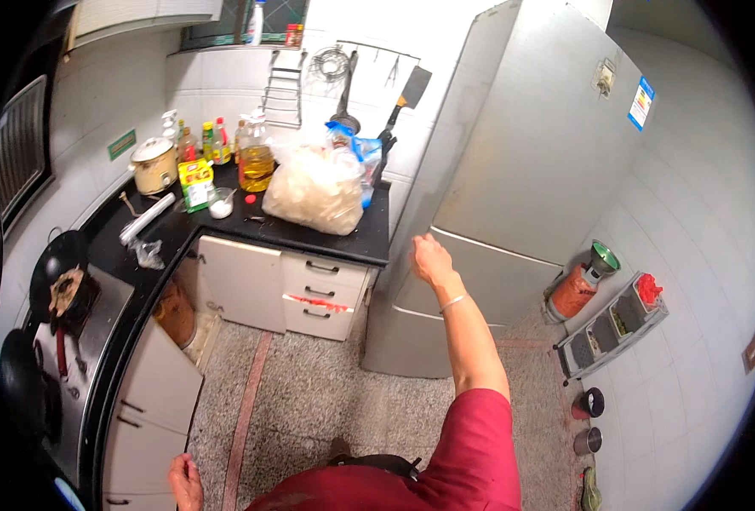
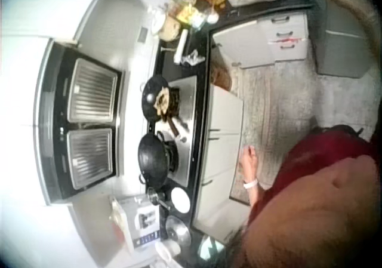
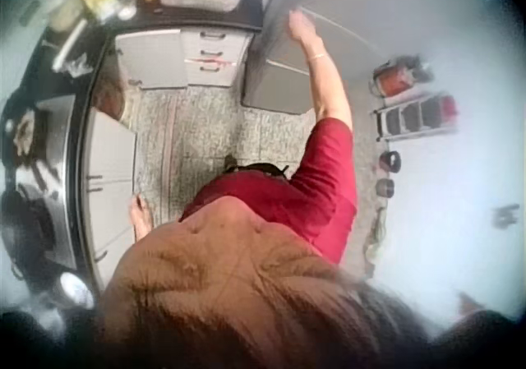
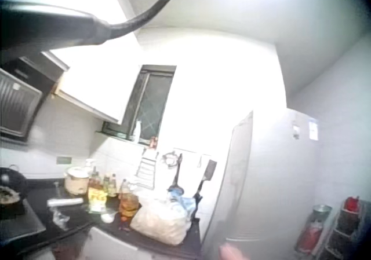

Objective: The person takes a bowl of meat from the refrigerator, puts the meat into a wok with a spatula, washes a large squash in a sink, and then slices the squash on a cutting board using a cleaver.

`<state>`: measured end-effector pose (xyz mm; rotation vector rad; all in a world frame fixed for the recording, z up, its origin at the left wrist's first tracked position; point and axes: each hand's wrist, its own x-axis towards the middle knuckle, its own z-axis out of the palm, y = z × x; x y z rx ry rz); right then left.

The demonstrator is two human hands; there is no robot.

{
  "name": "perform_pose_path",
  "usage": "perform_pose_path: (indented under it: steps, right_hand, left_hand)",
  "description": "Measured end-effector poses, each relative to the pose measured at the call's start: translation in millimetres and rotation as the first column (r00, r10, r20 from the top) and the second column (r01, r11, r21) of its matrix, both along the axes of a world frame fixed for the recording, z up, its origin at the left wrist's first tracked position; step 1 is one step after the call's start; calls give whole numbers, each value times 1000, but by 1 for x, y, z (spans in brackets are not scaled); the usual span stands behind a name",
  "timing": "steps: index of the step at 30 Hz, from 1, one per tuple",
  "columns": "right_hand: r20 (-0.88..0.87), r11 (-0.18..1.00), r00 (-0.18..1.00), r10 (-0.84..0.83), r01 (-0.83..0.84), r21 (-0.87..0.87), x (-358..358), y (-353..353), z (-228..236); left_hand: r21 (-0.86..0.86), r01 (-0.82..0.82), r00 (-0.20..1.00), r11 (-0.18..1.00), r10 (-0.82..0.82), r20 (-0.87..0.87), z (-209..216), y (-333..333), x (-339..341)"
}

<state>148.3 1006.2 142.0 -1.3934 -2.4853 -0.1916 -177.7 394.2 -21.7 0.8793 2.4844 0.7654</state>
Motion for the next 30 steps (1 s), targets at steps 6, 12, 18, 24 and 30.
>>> perform_pose_path:
  steps: [6, 12, 18, 24, 30]
  right_hand:
    - [203, 967, 958, -204, 165, 192, -9, 98, 40]
    - [373, 964, 894, -249, 190, 188, -28, 133, 52]
    - [107, 945, 982, -154, 115, 306, -1, 102, 30]
    - [31, 943, 983, -181, 164, 290, 45, -56, 57]
    - [-47, 796, 903, -427, 400, 454, 109, -173, 55]
  left_hand:
    - [-38, 135, 984, 990, -129, 125, 44, 108, 36]
    - [102, -177, 789, 979, 80, 609, -28, 144, 2]
    - [-70, 510, 809, 857, -450, 378, 7, 230, -40]
    - [361, 559, 571, 746, -662, 485, -64, 283, -76]
    - [307, 813, 538, 495, -840, -68, 17, 428, -45]
